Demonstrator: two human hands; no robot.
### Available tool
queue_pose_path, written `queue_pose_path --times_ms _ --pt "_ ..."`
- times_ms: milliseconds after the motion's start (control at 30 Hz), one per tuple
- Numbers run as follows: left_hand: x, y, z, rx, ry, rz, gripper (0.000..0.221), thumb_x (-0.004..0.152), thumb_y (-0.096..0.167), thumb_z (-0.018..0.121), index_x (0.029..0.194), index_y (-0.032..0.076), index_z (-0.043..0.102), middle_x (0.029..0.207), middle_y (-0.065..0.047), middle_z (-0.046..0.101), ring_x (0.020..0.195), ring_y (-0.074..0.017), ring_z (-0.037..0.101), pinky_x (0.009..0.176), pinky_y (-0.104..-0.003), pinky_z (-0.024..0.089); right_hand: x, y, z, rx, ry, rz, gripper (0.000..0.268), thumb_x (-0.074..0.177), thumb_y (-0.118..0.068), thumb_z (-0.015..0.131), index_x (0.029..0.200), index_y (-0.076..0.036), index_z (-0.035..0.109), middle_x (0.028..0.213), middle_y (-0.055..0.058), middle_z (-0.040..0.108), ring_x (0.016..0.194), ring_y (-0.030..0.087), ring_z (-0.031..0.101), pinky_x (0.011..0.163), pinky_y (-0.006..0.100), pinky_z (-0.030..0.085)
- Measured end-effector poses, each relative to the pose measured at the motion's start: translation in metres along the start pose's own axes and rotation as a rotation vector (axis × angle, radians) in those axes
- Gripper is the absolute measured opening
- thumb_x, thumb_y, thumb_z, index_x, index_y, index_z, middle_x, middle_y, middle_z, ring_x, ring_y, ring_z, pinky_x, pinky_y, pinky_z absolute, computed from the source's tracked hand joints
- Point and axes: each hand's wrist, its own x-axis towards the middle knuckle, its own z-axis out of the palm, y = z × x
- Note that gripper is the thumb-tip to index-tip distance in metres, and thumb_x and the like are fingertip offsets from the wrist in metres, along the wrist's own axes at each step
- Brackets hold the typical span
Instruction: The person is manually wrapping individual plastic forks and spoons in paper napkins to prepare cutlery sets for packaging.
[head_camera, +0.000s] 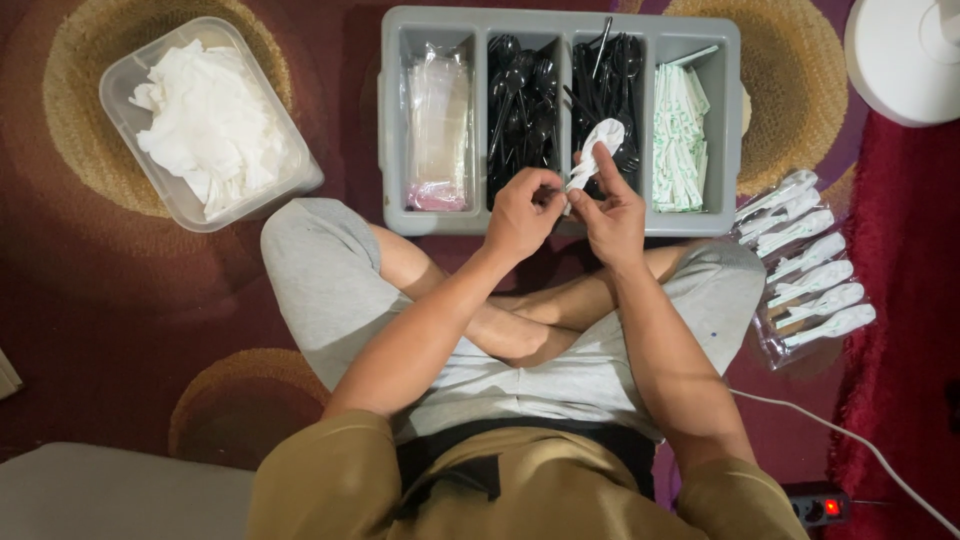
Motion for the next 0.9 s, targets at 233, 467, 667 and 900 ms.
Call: queue_pose_path --times_ms 233,467,667,900 --pt "-0.001 0.003 -0.003 0.208 0.114 0.365 0.010 0.088 0.008 0.073 0.096 0.014 0.070 0.103 0.002 0.063 0.092 -0.0225 0.072 0.077 -0.030 0.064 0.001 0.002 -0.003 0.044 -0.073 -0.021 0.075 0.097 0.017 0.061 0.160 -0.015 0.035 0.151 0.018 0.054 0.106 0.030 0.069 0.074 0.038 0.067" --pt "0.002 -0.011 0.003 0.210 0.123 0.446 0.006 0.089 0.007 0.072 0.093 0.010 0.075 0.101 -0.004 0.069 0.096 -0.0253 0.072 0.083 -0.032 0.062 0.002 0.002 -0.003 0.038 -0.103 -0.041 0.075 0.098 0.017 0.059 0.161 -0.014 0.032 0.153 0.019 0.051 0.108 0.030 0.068 0.076 0.038 0.067" --pt "0.001 -0.012 0.002 0.168 0.090 0.401 0.007 0.089 0.007 0.072 0.094 0.008 0.077 0.102 -0.006 0.072 0.096 -0.0263 0.073 0.084 -0.033 0.061 0.000 -0.004 0.002 0.028 -0.101 -0.057 0.075 0.098 0.017 0.059 0.161 -0.013 0.031 0.154 0.019 0.050 0.110 0.029 0.068 0.078 0.037 0.067" --pt "0.001 -0.006 0.001 0.173 0.075 0.424 0.013 0.087 0.002 0.070 0.097 0.001 0.078 0.111 -0.013 0.072 0.105 -0.0340 0.070 0.091 -0.039 0.059 0.000 0.001 -0.002 0.018 -0.116 -0.125 0.074 0.099 0.017 0.058 0.162 -0.009 0.029 0.156 0.024 0.046 0.124 0.032 0.063 0.090 0.043 0.063"
